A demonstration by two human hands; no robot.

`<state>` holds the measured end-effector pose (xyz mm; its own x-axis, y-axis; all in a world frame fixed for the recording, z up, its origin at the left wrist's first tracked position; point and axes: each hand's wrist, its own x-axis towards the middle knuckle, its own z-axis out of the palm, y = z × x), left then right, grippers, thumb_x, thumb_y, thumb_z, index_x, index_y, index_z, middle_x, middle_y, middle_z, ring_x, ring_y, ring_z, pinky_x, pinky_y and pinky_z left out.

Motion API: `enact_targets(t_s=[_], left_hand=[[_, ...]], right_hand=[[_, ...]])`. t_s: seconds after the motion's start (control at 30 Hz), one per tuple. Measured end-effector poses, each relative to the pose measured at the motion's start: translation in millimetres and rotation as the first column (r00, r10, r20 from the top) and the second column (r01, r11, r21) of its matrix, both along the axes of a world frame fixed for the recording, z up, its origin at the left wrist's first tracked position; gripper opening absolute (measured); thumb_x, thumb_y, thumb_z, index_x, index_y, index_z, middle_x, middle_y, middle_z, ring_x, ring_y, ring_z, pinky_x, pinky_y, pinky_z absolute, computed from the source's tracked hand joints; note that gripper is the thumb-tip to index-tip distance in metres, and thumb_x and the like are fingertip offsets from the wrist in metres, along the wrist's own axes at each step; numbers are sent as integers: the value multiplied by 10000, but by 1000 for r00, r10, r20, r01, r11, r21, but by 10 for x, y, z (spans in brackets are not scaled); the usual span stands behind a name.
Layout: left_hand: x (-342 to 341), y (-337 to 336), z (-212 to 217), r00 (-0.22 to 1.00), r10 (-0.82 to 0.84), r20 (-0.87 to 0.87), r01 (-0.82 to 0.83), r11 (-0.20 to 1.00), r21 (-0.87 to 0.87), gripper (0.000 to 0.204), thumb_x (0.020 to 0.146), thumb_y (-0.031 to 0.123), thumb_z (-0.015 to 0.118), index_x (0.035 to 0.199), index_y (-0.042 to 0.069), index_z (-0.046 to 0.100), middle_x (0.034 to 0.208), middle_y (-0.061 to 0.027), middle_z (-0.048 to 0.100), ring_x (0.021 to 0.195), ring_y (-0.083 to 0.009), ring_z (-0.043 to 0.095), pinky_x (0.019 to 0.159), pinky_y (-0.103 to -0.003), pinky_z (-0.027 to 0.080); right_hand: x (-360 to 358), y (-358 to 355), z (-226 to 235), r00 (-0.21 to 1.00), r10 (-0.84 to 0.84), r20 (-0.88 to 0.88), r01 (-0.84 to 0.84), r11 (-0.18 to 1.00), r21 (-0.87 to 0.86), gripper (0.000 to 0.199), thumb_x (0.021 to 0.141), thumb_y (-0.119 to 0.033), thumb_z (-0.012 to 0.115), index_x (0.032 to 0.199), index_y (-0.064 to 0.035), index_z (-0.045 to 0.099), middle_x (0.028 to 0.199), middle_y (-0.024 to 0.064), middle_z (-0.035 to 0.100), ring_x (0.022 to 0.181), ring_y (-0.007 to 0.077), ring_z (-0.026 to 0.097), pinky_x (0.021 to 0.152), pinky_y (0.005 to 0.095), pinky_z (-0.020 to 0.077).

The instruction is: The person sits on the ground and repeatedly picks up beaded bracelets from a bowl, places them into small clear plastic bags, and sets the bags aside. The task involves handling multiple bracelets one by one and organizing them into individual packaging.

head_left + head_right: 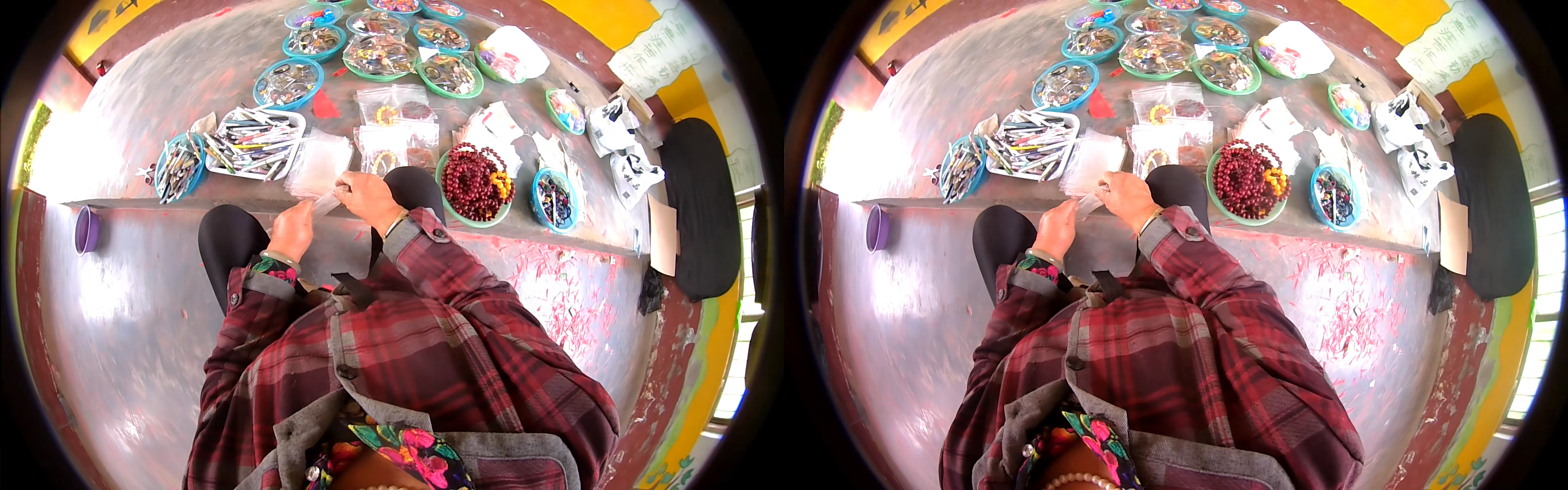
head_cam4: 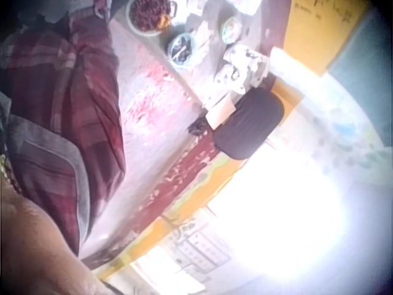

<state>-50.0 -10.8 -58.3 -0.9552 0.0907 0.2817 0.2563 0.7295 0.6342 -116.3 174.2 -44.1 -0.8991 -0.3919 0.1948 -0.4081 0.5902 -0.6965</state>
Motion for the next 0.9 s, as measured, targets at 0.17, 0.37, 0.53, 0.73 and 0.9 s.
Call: enact_targets(t_s=[0.17, 0.37, 0.53, 0.73, 0.9], left_hand=[[-8, 24, -6, 997, 62, 56, -63, 998, 23, 176, 876, 151, 461, 933, 32, 578, 813, -227, 579, 793, -428, 542, 664, -465, 431], [-25, 71, 21, 993, 69, 92, -72, 997, 30, 183, 882, 178, 479, 907, 35, 591, 815, -216, 583, 788, -421, 546, 661, -456, 433], [-82, 125, -36, 994, 59, 97, -63, 997, 39, 181, 880, 182, 490, 898, 37, 595, 812, -212, 587, 791, -413, 554, 666, -453, 433], [-117, 168, -102, 988, 51, 148, -57, 998, 31, 191, 878, 200, 488, 897, 43, 595, 801, -213, 587, 795, -412, 554, 673, -461, 430], [-125, 153, -185, 992, 57, 110, -56, 998, -7, 180, 870, 193, 522, 904, 39, 607, 779, -207, 590, 760, -393, 572, 634, -423, 448]], right_hand=[[-122, 515, 348, 904, -309, -296, 263, 947, -186, 148, 769, -166, 637, 882, -71, 632, 853, 130, 626, 773, 302, 610, 693, 355, 486], [-383, 2069, -231, 699, -600, -389, 675, 733, 81, 164, 765, -127, 588, 911, -56, 608, 871, 147, 616, 861, 336, 562, 779, 409, 456], [-396, 3056, -874, 634, -721, -278, 766, 538, 351, 255, 770, -182, 585, 1005, -86, 601, 952, 181, 608, 910, 345, 574, 787, 423, 466], [-635, 3192, -1077, 642, -766, -45, 641, 504, 579, 239, 814, -157, 504, 1028, -94, 590, 977, 166, 611, 931, 333, 577, 803, 412, 469], [-563, 3067, -993, 653, -739, -167, 654, 439, 616, 222, 806, -140, 495, 986, -68, 604, 988, 178, 605, 960, 334, 571, 815, 400, 462]])
